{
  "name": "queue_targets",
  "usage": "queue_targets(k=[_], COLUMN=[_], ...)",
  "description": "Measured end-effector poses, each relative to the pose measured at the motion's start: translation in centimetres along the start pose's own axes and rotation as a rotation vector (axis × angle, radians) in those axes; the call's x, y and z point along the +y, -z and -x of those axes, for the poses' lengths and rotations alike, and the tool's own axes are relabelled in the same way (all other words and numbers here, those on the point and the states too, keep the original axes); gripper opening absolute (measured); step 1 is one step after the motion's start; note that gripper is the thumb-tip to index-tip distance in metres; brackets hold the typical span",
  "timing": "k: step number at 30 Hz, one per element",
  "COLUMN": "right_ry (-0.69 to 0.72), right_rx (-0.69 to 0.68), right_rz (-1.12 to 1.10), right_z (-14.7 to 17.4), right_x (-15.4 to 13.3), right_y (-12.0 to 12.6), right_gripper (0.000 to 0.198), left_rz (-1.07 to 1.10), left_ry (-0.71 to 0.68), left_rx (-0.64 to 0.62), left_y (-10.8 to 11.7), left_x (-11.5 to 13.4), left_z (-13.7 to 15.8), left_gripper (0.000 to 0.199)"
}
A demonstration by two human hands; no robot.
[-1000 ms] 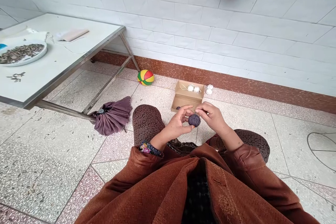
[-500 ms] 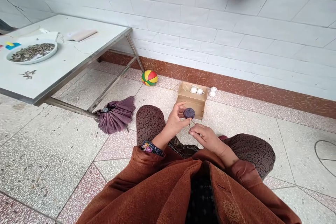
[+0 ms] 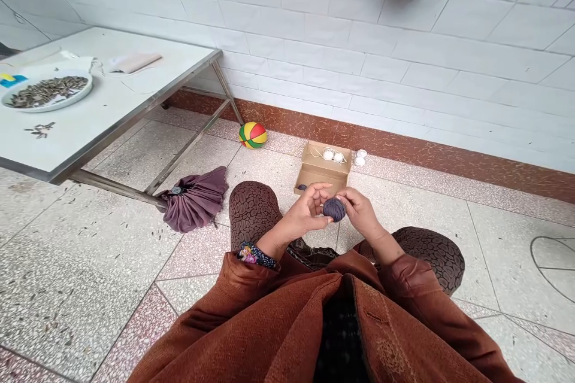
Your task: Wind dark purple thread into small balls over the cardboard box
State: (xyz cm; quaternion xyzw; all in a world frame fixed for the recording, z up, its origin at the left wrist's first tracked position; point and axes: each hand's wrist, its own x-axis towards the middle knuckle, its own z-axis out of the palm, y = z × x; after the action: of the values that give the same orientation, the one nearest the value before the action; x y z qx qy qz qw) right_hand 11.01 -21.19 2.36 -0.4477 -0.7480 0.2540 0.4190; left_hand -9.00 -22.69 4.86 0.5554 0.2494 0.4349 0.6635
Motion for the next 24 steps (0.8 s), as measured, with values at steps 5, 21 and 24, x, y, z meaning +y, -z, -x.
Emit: queue_targets(k=[5, 21, 24], right_ry=[0.043, 0.041, -0.099], right_rx=[-0.165, 0.03, 0.112], right_rz=[0.037, 0.01, -0.047], right_z=[3.6, -1.0, 0.3], right_x=[-0.5, -3.1, -2.6], right_y=[-2.3, 1.9, -0.3], right_gripper=[0.033, 0.022, 0.024], left_rz=[0.018, 0.042, 0.314], left_ry=[-0.019, 0.033, 0.074], left_rx=[0.265, -0.046, 0.057], left_y=[0.9, -0.7, -1.2], left_x=[-0.9, 0.0, 0.1], left_z=[-0.5, 0.2, 0.2], left_gripper=[0.068, 0.071, 0.067])
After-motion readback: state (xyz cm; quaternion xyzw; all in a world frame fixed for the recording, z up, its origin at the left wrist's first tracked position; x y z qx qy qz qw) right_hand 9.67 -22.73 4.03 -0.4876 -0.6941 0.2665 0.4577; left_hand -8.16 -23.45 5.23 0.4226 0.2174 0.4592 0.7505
